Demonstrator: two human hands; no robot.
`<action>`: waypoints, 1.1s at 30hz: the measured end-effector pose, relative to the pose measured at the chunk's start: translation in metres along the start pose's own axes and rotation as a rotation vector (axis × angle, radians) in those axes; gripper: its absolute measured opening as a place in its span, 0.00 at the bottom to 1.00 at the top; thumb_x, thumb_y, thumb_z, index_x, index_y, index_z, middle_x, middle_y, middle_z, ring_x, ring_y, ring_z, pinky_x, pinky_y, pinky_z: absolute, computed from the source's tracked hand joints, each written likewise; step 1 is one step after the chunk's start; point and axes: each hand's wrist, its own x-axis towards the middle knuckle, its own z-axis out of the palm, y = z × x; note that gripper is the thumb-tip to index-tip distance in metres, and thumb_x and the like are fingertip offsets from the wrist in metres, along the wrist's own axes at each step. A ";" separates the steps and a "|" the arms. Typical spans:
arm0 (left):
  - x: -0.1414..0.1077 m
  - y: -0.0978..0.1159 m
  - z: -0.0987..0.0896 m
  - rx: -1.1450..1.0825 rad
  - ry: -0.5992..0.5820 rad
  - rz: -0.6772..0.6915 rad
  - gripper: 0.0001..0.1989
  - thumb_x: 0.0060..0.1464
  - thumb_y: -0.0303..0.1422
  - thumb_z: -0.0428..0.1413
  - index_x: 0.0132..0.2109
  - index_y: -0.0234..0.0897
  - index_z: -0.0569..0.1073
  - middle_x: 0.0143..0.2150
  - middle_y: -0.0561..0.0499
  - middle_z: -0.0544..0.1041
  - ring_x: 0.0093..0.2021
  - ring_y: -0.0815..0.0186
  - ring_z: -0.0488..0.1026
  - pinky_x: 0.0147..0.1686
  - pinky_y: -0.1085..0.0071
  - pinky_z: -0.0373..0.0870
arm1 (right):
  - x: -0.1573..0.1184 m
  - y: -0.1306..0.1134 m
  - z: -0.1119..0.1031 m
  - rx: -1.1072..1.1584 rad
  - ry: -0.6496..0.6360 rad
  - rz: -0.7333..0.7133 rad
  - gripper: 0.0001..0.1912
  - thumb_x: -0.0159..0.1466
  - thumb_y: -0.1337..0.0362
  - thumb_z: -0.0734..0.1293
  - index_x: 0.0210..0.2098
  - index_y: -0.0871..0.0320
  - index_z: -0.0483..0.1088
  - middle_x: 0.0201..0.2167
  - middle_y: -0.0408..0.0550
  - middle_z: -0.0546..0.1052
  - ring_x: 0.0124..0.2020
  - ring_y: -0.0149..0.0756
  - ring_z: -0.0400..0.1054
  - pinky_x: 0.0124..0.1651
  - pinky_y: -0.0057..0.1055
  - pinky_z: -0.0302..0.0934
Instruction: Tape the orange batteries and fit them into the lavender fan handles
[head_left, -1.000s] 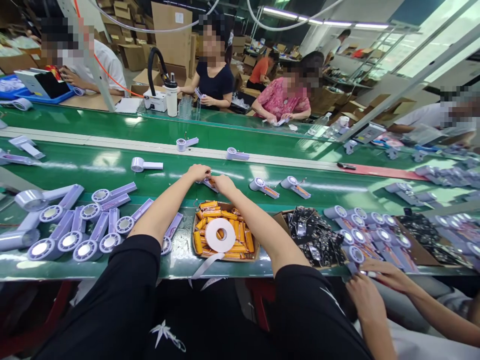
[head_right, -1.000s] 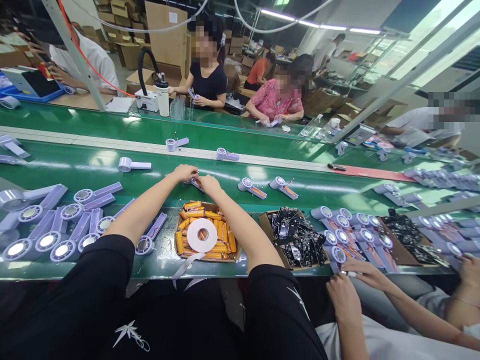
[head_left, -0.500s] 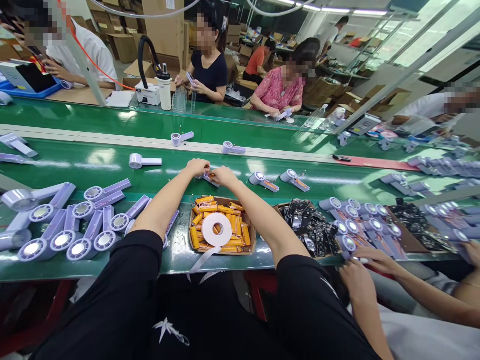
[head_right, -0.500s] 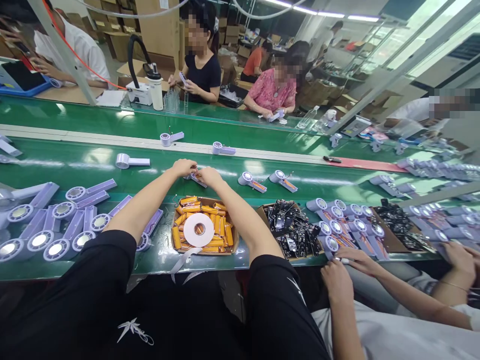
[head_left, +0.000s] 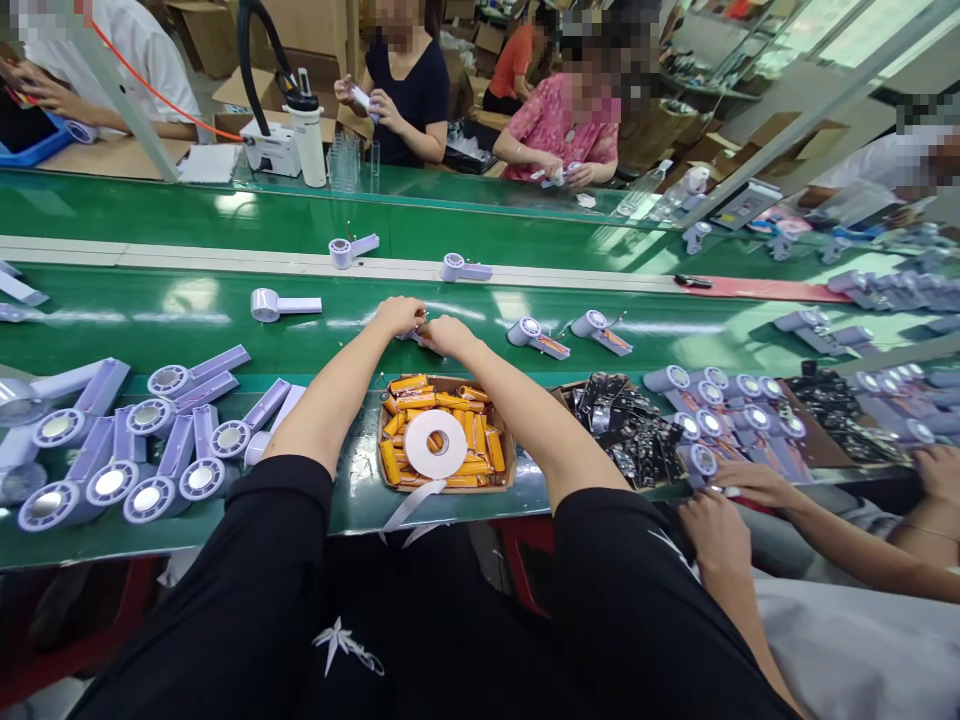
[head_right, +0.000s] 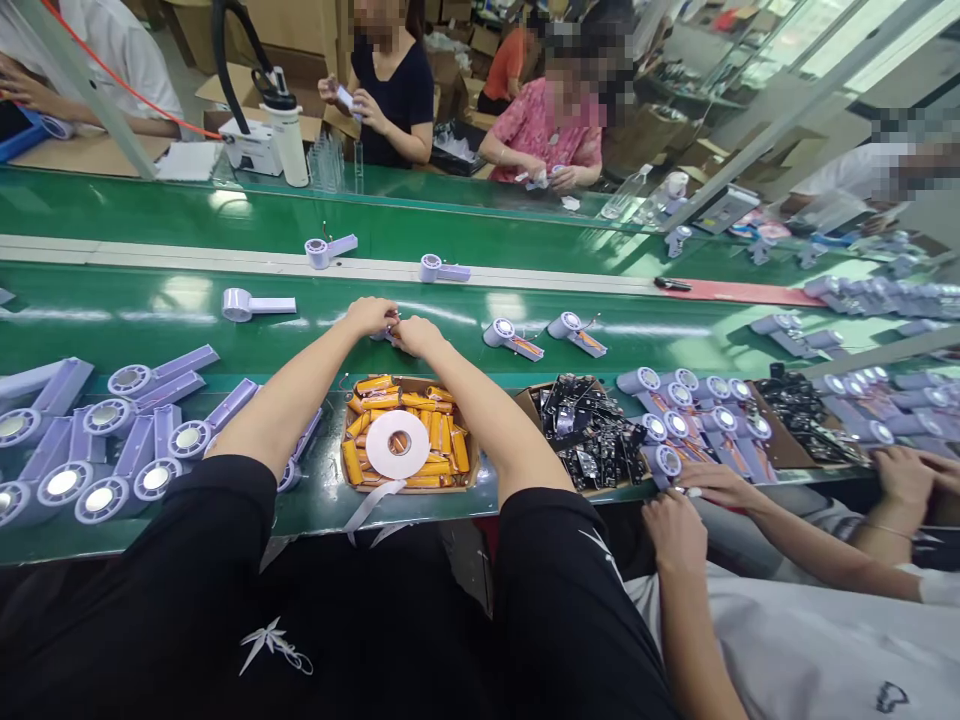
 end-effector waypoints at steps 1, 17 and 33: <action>-0.001 0.002 -0.002 0.000 0.001 0.006 0.11 0.65 0.41 0.61 0.51 0.50 0.85 0.55 0.49 0.86 0.57 0.53 0.82 0.57 0.63 0.74 | -0.002 0.001 -0.002 -0.004 0.000 -0.002 0.21 0.76 0.57 0.68 0.64 0.55 0.80 0.58 0.60 0.84 0.60 0.54 0.78 0.62 0.39 0.69; 0.007 0.025 0.012 -0.077 -0.021 0.112 0.11 0.63 0.37 0.63 0.51 0.49 0.85 0.54 0.52 0.87 0.57 0.56 0.81 0.57 0.65 0.72 | -0.029 0.030 0.022 0.009 0.052 0.033 0.22 0.79 0.56 0.64 0.65 0.52 0.80 0.55 0.57 0.86 0.54 0.53 0.82 0.58 0.42 0.71; 0.036 0.038 0.039 -0.204 -0.010 0.287 0.09 0.62 0.34 0.64 0.48 0.43 0.87 0.47 0.49 0.87 0.54 0.55 0.81 0.54 0.60 0.69 | -0.076 0.074 0.060 0.271 0.324 0.052 0.22 0.75 0.53 0.65 0.59 0.57 0.84 0.49 0.58 0.88 0.48 0.55 0.83 0.53 0.43 0.71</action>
